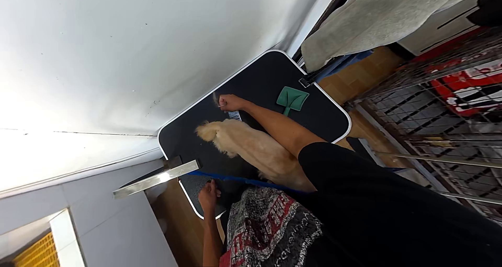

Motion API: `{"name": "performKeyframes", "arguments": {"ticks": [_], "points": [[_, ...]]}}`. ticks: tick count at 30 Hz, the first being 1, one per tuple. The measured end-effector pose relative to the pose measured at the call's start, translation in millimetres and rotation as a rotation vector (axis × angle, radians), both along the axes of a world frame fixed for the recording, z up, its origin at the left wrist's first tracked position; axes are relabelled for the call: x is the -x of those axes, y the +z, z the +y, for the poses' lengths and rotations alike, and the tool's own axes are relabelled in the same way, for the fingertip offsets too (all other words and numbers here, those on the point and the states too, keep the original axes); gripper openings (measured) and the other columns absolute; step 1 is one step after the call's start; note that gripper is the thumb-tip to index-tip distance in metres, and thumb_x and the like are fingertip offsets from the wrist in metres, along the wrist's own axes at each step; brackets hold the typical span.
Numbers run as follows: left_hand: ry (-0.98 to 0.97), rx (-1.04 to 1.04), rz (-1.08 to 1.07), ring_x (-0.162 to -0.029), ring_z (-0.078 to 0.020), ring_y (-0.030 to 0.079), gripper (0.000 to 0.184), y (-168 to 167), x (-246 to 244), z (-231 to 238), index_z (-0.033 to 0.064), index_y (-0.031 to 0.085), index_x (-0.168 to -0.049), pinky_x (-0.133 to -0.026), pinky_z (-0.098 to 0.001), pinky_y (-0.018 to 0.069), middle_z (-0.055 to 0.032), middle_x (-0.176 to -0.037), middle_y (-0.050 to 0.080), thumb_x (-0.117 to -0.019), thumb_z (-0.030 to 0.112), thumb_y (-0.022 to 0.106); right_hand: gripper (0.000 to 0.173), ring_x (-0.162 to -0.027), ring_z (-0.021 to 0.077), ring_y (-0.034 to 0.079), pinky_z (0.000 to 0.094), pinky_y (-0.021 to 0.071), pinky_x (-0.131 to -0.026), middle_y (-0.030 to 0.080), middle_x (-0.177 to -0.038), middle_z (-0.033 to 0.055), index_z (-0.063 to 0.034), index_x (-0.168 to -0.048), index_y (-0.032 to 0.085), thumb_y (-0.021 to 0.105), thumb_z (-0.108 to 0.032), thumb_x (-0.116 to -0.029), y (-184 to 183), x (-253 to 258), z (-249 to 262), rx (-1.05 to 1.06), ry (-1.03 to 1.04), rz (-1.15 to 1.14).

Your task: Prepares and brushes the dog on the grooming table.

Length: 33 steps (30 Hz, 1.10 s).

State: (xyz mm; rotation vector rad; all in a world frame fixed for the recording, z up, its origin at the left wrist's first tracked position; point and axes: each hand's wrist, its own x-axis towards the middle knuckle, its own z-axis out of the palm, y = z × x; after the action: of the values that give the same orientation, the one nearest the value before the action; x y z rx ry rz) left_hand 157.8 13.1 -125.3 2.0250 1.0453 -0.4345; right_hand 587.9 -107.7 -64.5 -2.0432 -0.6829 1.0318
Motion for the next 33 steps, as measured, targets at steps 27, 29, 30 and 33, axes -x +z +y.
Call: {"name": "performKeyframes", "arguments": {"ticks": [27,29,30,33], "points": [[-1.06,-0.064,-0.573,-0.129,-0.0394,0.057,0.043,65.9,-287.8,110.8,0.0036,0.057,-0.141,-0.108,-0.0576,0.046,-0.0213,-0.144,0.056,-0.0989,0.008,0.06,0.017,-0.058,0.0036,0.058,0.0211,0.0506,-0.057,0.062,-0.072,-0.0029,-0.0082,-0.107,0.066,0.056,-0.022,-0.1038,184.5,408.4,-173.1,-0.379,-0.158,0.422],[-1.266,-0.121,-0.484,-0.141,-0.0427,0.044,0.055,25.6,-305.2,102.9,0.0109,0.056,-0.147,-0.112,-0.0601,0.0399,-0.0185,-0.16,0.039,-0.0932,0.016,0.07,0.013,-0.059,0.003,0.055,0.021,0.0487,-0.057,0.058,-0.071,-0.0056,-0.0103,-0.104,0.063,0.056,-0.022,-0.1023,139.9,476.9,-182.0,-0.266,-0.649,0.479],[-1.276,-0.162,-0.561,-0.139,-0.0414,0.046,0.049,-5.5,-305.3,99.1,0.0122,0.063,-0.139,-0.109,-0.0586,0.0431,-0.016,-0.158,0.044,-0.0928,0.024,0.071,0.013,-0.056,0.0029,0.052,0.0212,0.0471,-0.055,0.055,-0.068,-0.0066,-0.0103,-0.102,0.061,0.055,-0.022,-0.1027,112.7,519.4,-186.8,-0.194,-0.932,0.467],[-1.134,-0.075,-0.501,-0.135,-0.0388,0.05,0.042,-3.5,-278.6,79.1,-0.0031,0.06,-0.134,-0.11,-0.0544,0.0451,-0.0226,-0.145,0.053,-0.0989,0.019,0.064,0.03,-0.059,0.0112,0.048,0.0307,0.0446,-0.057,0.052,-0.075,0.0052,0.0038,-0.116,0.061,0.049,-0.023,-0.1088,36.5,674.8,-178.9,0.125,-1.581,0.292]]}}
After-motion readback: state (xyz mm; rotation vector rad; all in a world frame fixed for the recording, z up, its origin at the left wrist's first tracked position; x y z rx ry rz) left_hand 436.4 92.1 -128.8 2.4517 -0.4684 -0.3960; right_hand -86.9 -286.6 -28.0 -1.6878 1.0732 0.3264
